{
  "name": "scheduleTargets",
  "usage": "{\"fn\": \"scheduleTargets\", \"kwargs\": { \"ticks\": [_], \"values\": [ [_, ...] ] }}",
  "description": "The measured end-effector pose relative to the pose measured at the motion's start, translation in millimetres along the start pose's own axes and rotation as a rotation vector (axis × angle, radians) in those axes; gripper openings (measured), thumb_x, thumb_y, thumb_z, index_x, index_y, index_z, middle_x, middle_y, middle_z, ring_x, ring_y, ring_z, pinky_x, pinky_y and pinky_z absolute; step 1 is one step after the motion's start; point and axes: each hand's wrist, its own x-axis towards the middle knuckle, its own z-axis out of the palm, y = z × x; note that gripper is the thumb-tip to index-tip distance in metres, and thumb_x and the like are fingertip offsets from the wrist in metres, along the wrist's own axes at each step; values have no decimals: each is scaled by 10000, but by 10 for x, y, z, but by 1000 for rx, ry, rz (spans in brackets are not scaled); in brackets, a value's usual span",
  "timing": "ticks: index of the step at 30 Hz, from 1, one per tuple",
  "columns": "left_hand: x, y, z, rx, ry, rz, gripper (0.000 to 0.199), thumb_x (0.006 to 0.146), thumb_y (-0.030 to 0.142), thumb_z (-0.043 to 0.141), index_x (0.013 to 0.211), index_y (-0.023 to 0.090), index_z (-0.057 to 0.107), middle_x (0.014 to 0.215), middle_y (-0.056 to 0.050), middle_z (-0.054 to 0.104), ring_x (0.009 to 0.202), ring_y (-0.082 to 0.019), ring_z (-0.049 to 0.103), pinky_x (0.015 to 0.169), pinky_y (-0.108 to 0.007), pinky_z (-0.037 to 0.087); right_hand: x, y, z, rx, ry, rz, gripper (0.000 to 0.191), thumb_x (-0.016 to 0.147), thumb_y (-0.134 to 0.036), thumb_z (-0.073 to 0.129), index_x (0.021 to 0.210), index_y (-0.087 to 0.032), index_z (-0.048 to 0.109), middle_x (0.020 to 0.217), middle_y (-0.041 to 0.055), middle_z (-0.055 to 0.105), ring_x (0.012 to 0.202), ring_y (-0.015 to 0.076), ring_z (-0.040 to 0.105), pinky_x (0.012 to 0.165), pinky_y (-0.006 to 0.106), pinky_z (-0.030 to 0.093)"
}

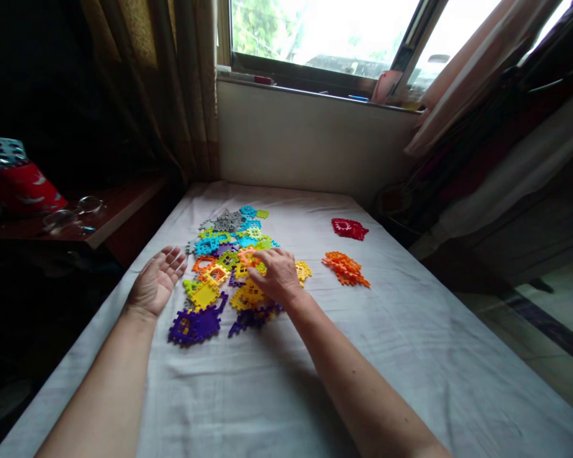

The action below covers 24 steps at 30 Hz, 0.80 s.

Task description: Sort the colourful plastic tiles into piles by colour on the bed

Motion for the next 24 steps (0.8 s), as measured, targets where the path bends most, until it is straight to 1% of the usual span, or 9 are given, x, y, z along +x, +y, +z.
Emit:
{"fn": "scheduleTargets", "kwargs": {
  "ticks": [3, 4, 7, 10, 13, 15, 17, 19, 24],
  "values": [
    [-5, -89, 34, 197, -80, 62, 196, 702, 226, 741, 892, 193, 702, 967, -39, 722, 889, -139, 673, 819, -235, 559, -308, 576, -195, -52, 103, 106, 276, 874, -359, 634, 1118, -261, 719, 1135, 56, 742, 1095, 244, 596, 952, 377, 384],
    [0, -120, 36, 256, -79, 87, 213, 680, 221, 756, 884, 194, 706, 945, -34, 720, 864, -134, 667, 811, -224, 554, -424, 782, -249, -86, 148, 154, 272, 864, -353, 638, 1100, -253, 727, 1118, 67, 745, 1089, 255, 600, 945, 384, 389],
    [31, -180, 6, 487, 7, 246, 169, 676, 224, 750, 840, 237, 713, 862, -6, 715, 802, -147, 639, 782, -229, 553, -761, 1328, -360, -193, 287, 284, 261, 841, -350, 635, 1050, -237, 740, 1098, 93, 745, 1045, 293, 611, 901, 416, 413],
    [60, -179, -64, 795, 68, 469, 107, 686, 267, 754, 789, 276, 725, 812, 14, 695, 810, -185, 619, 836, -274, 550, -1003, 1662, -370, -252, 400, 321, 261, 846, -363, 603, 1039, -251, 739, 1104, 112, 735, 1034, 318, 604, 880, 453, 433],
    [55, -162, -148, 975, 36, 615, 123, 616, 298, 809, 701, 284, 722, 866, -6, 702, 920, -237, 627, 988, -342, 502, -1120, 1788, -294, -237, 424, 327, 271, 843, -361, 580, 1051, -272, 730, 1142, 99, 716, 1098, 321, 576, 933, 491, 431],
    [27, -169, -202, 1085, 5, 634, 135, 581, 314, 826, 653, 285, 715, 913, -33, 710, 986, -273, 631, 1074, -395, 440, -1150, 1810, -226, -227, 412, 351, 282, 832, -343, 577, 1061, -273, 725, 1198, 100, 689, 1151, 324, 547, 968, 511, 420],
    [-18, -191, -239, 1221, -17, 592, 127, 590, 353, 814, 661, 292, 729, 967, -54, 714, 1027, -301, 633, 1101, -437, 409, -1164, 1815, -164, -236, 421, 361, 293, 816, -324, 580, 1068, -275, 721, 1256, 103, 658, 1183, 328, 524, 983, 522, 414],
    [-68, -215, -246, 1341, -17, 529, 155, 620, 409, 785, 724, 299, 753, 1054, -65, 717, 1072, -322, 630, 1086, -459, 414, -1174, 1816, -116, -248, 451, 353, 300, 807, -310, 578, 1069, -277, 719, 1288, 102, 638, 1192, 326, 513, 985, 522, 414],
    [-151, -268, -120, 1530, 22, 453, 340, 639, 501, 753, 918, 307, 768, 1238, -93, 686, 1192, -356, 589, 1054, -481, 421, -1196, 1790, -57, -261, 482, 329, 273, 814, -289, 569, 1034, -260, 728, 1270, 110, 641, 1183, 314, 520, 973, 496, 426]
  ]
}}
